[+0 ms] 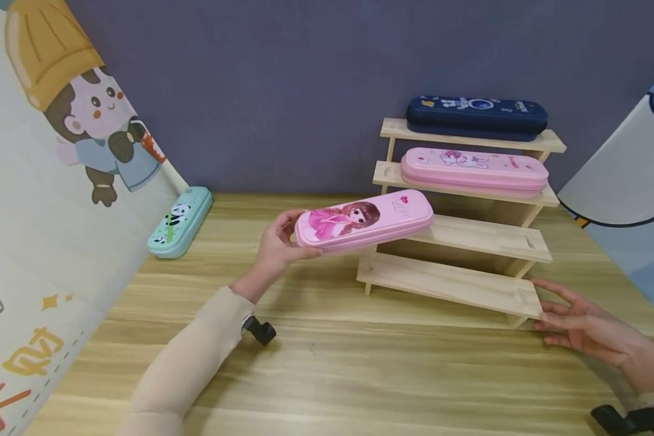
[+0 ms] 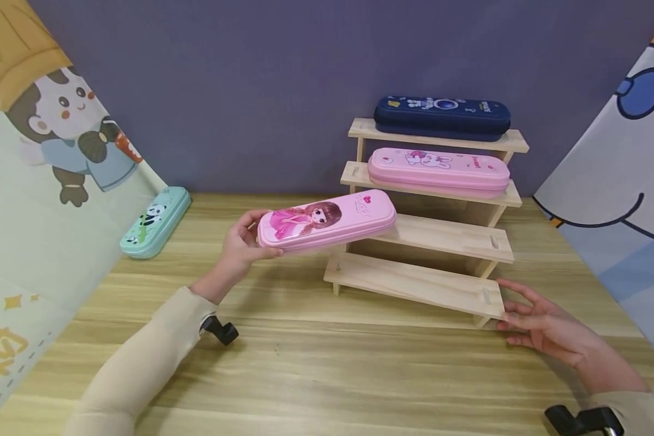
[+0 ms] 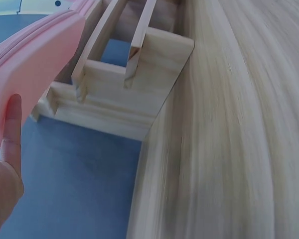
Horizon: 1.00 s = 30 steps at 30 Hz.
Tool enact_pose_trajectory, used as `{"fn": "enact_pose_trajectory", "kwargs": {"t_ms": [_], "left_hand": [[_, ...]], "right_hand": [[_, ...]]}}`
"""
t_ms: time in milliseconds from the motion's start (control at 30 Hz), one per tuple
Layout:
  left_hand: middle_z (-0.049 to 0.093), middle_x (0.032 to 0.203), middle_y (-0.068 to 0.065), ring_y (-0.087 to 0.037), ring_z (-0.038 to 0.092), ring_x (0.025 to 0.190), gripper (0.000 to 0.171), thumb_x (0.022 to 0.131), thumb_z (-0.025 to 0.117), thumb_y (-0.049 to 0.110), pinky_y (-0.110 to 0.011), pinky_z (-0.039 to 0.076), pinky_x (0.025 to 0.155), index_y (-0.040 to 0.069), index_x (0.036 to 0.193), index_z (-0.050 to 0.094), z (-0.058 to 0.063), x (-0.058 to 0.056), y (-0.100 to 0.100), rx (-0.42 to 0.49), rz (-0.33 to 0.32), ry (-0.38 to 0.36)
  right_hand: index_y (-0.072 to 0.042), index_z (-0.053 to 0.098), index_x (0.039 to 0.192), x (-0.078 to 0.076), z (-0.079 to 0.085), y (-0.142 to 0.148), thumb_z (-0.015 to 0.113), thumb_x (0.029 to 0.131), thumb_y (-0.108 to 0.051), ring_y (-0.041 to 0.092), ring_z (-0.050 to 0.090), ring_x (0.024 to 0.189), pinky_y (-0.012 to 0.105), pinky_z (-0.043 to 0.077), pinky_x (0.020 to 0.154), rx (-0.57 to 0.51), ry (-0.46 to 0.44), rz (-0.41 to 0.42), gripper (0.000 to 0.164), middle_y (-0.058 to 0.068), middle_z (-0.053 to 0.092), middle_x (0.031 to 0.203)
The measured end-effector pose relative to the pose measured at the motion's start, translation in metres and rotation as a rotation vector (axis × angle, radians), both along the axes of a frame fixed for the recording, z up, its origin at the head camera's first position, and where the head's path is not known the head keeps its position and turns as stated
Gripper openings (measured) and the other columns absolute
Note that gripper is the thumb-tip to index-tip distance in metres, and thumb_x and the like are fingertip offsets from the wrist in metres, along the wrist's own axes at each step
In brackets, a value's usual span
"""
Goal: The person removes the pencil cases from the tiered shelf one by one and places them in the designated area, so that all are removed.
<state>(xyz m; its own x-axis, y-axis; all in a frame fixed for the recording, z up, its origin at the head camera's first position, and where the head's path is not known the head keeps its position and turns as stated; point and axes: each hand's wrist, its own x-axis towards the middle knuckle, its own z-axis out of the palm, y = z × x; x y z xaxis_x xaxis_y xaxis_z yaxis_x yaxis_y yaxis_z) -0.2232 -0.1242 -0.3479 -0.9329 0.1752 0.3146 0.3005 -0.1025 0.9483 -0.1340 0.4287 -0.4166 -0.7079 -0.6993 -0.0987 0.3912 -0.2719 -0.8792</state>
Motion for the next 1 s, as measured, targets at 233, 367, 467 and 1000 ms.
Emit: {"fn": "enact_pose_trajectory", "kwargs": {"t_ms": [233, 367, 467, 1000], "left_hand": [[0.056, 0.122, -0.01, -0.018, 0.055, 0.104, 0.073, 0.061, 0.074, -0.025, -0.023, 0.056, 0.086, -0.01, 0.129, 0.05, 0.002, 0.005, -0.019, 0.053, 0.044, -0.024], [0.057, 0.116, -0.007, -0.016, 0.056, 0.1, 0.069, 0.06, 0.071, -0.027, -0.021, 0.056, 0.083, -0.009, 0.124, 0.053, -0.001, 0.007, -0.031, 0.109, 0.067, -0.017], [0.057, 0.113, -0.005, -0.015, 0.056, 0.099, 0.069, 0.059, 0.069, -0.028, -0.02, 0.056, 0.081, -0.004, 0.122, 0.056, -0.005, 0.009, -0.04, 0.144, 0.08, -0.02], [0.061, 0.111, -0.003, -0.015, 0.058, 0.098, 0.067, 0.057, 0.063, -0.032, -0.019, 0.055, 0.082, 0.012, 0.107, 0.066, -0.012, 0.015, -0.075, 0.255, 0.159, 0.016]], "right_hand": [[-0.043, 0.043, 0.148, 0.001, -0.002, -0.001, 0.021, 0.105, 0.009, 0.022, 0.06, 0.114, 0.04, 0.055, 0.093, -0.038, -0.007, 0.016, 0.071, 0.002, 0.057, 0.13], [-0.043, 0.042, 0.148, 0.0, -0.001, -0.001, 0.02, 0.105, 0.009, 0.022, 0.06, 0.114, 0.04, 0.055, 0.093, -0.032, -0.001, 0.02, 0.071, 0.001, 0.057, 0.129], [-0.043, 0.042, 0.148, -0.001, -0.001, 0.0, 0.02, 0.106, 0.008, 0.022, 0.06, 0.114, 0.04, 0.055, 0.092, -0.022, 0.002, 0.022, 0.07, 0.001, 0.058, 0.13], [-0.045, 0.044, 0.145, 0.001, 0.003, 0.0, 0.022, 0.106, 0.007, 0.022, 0.061, 0.112, 0.04, 0.056, 0.091, 0.019, 0.0, 0.001, 0.069, 0.0, 0.058, 0.128]]}}
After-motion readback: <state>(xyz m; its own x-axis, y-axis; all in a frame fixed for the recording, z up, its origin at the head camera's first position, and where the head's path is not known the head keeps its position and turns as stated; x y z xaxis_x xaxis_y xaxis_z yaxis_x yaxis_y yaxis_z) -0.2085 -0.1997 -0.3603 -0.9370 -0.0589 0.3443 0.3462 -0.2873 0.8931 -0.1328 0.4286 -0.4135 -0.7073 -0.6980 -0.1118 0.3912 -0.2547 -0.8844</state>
